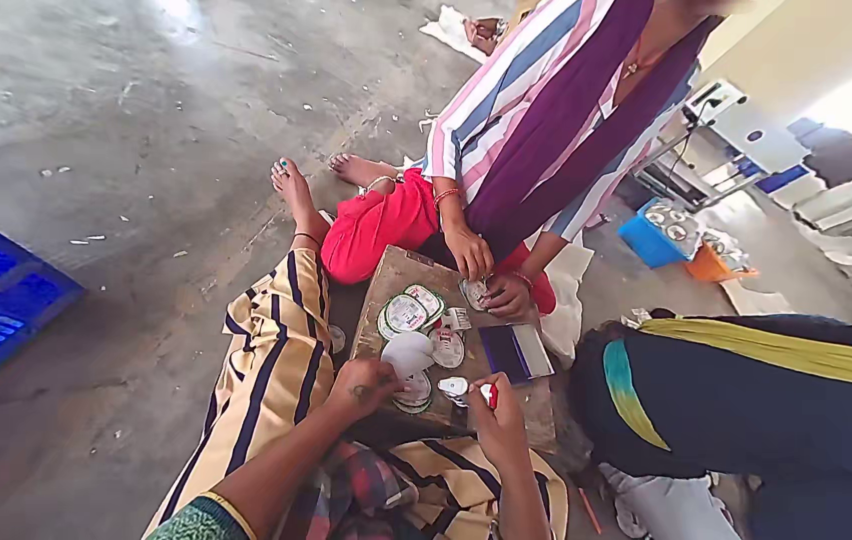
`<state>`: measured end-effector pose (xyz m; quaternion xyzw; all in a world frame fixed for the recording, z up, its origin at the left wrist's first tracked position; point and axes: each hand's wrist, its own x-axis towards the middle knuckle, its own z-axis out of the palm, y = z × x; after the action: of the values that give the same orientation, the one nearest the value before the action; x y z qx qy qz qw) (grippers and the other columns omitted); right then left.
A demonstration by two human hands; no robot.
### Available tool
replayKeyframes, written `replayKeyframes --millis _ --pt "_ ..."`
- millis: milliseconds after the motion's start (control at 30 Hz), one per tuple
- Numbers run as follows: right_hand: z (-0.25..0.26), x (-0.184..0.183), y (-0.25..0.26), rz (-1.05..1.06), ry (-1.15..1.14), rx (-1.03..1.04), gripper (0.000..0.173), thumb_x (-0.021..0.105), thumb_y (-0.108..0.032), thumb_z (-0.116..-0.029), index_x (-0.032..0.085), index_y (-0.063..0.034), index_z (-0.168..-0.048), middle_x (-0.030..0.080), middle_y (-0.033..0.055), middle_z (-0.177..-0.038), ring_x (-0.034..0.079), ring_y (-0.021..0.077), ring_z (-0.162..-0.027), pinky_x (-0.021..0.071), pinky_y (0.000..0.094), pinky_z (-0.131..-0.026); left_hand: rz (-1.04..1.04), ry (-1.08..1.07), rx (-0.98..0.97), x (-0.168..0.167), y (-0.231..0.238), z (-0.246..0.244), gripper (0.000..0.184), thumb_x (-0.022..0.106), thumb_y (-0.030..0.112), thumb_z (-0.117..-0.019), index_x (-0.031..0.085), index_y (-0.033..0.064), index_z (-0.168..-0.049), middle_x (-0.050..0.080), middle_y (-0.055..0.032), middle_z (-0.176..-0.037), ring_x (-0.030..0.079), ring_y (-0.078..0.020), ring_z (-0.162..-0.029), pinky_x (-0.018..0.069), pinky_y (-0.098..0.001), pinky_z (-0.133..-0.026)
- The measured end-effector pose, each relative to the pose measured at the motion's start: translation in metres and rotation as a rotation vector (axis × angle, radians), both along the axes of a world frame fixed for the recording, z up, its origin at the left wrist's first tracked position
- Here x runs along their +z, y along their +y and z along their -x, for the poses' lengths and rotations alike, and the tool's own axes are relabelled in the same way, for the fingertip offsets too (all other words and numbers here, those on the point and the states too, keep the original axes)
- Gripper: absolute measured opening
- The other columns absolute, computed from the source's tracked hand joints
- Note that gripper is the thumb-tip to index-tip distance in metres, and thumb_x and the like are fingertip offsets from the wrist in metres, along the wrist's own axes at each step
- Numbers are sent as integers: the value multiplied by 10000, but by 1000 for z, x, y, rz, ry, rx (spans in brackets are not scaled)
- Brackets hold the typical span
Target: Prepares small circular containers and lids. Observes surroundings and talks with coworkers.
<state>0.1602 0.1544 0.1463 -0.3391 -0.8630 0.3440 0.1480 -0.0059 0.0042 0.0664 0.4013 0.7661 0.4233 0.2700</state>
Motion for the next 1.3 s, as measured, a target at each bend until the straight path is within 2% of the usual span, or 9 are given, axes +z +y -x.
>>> replayKeyframes --millis 367,500,633,733,867,933,1000,1200,1300 --pt "28 8 -22 -108 -204 183 284 583 -201 -996 627 40 -1140 650 154 -795 647 306 -700 513 516 -633 -49 10 10 -3 -4 1 344 563 165 -1037 576 -69 -1289 696 -289 -1059 695 -463 -985 523 -615 -906" --pt "58 -7 -39 -173 -512 304 340 577 -179 -1022 581 36 -1285 708 235 -971 709 415 -917 543 578 -797 -159 46 26 -8 -3 -1 473 528 101 -1040 471 53 -1507 711 -270 -1139 710 -471 -984 531 -640 -889" --pt "67 1 -48 -163 -694 292 344 534 -223 -1054 541 -6 -1322 705 214 -1042 703 394 -993 537 550 -840 -131 41 -27 -7 -4 -1 344 463 72 -1055 670 47 -1329 704 -249 -1198 678 -433 -1115 490 -607 -992" --pt "45 1 -28 -135 -402 169 369 585 -199 -1027 578 71 -1278 694 251 -1013 698 402 -949 543 572 -831 -117 70 -59 -5 -5 2 337 457 44 -1048 735 55 -1238 707 -248 -1201 673 -430 -1135 485 -600 -1005" --pt "10 27 32 -173 -100 -172 331 541 -112 -1028 549 148 -1233 655 296 -1055 658 388 -962 515 541 -854 -58 85 -232 -5 -10 9 322 582 93 -1009 689 39 -1308 687 -275 -1223 656 -459 -1144 471 -619 -1010" --pt "2 32 71 -181 -198 -328 363 523 -158 -1055 537 119 -1289 650 318 -1115 648 436 -1039 486 586 -903 -64 108 -310 -2 -10 15 427 765 198 -914 688 23 -1295 695 -265 -1214 658 -452 -1151 476 -628 -1011" --pt "1 26 104 -152 -326 -401 395 508 -194 -1070 518 93 -1342 642 321 -1189 635 448 -1120 470 595 -959 -42 121 -342 2 -8 15 499 830 224 -858 691 17 -1290 696 -266 -1211 660 -454 -1140 477 -626 -1006" --pt "33 -1 127 -143 -633 -368 484 503 -274 -1074 453 22 -1454 629 291 -1290 616 442 -1214 458 598 -1016 -67 135 -279 -4 -7 14 265 613 155 -1018 744 -13 -1175 730 -260 -1110 698 -435 -1067 503 -593 -977" --pt "34 4 128 -142 -647 -368 483 502 -277 -1079 456 18 -1458 620 295 -1305 611 449 -1217 455 606 -1014 -62 123 -205 -5 -7 10 266 644 189 -1002 753 -30 -1105 739 -247 -1064 706 -418 -1042 510 -590 -969"
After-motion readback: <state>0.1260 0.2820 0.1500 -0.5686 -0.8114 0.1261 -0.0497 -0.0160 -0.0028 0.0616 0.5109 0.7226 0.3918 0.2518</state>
